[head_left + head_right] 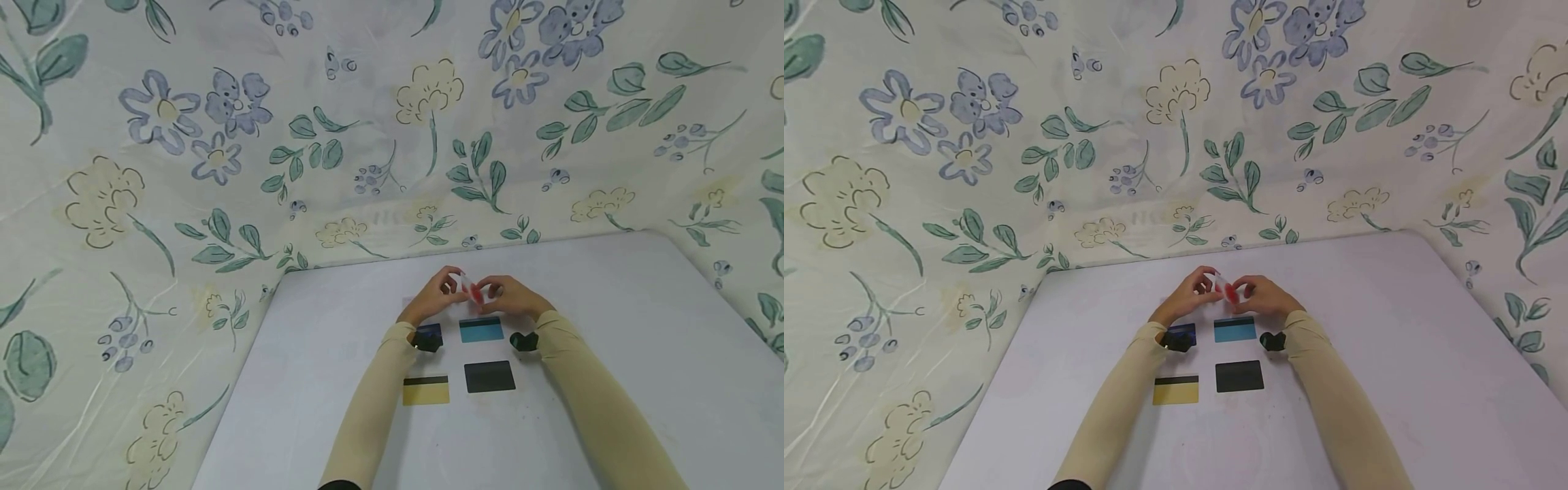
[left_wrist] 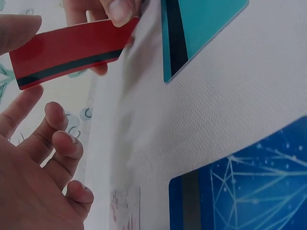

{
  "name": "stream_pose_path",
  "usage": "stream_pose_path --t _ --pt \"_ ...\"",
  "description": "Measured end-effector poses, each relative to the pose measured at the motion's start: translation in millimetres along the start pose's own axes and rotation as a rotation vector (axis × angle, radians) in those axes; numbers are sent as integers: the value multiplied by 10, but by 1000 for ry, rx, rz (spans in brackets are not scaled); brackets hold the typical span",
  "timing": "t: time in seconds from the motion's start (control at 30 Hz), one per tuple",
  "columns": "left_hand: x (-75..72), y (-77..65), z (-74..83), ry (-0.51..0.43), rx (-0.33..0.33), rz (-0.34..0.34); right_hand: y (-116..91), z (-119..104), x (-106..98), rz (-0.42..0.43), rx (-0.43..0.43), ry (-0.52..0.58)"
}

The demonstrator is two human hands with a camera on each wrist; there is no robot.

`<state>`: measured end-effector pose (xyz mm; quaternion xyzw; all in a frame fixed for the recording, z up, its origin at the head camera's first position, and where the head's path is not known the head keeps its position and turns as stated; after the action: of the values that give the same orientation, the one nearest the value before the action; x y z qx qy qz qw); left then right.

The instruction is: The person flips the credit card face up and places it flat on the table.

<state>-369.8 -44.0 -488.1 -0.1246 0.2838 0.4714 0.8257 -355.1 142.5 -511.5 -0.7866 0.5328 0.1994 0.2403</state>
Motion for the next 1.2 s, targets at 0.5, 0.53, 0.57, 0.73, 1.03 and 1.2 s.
stream_pose_path --t 0.5,0.53,0.57,0.73,1.03,1.2 --pt "-10 -49 -58 20 -62 14 -8 17 -8 6 11 11" --pt "-11 -51 -61 21 -66 15 -7 19 -9 5 10 10" --pt "-13 -54 -63 23 -70 16 -6 21 -10 4 8 7" --pt "-22 -70 -67 40 -82 22 -4 33 -15 9 25 16" --pt "-35 -90 -107 70 -94 26 -4 51 -13 18 33 20" --pt "-54 -90 -110 96 -89 27 -6 49 -20 25 34 13"
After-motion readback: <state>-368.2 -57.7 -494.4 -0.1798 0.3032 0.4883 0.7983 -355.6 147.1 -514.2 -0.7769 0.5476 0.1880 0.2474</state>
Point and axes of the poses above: each hand's wrist, its own y-axis towards the middle knuckle, its own x-axis out of the palm, z = x × y, the point moved 5 cm from there along y, towards the middle knuckle, and after that the axes turned 2 degrees about y, right-handed, at the moved point
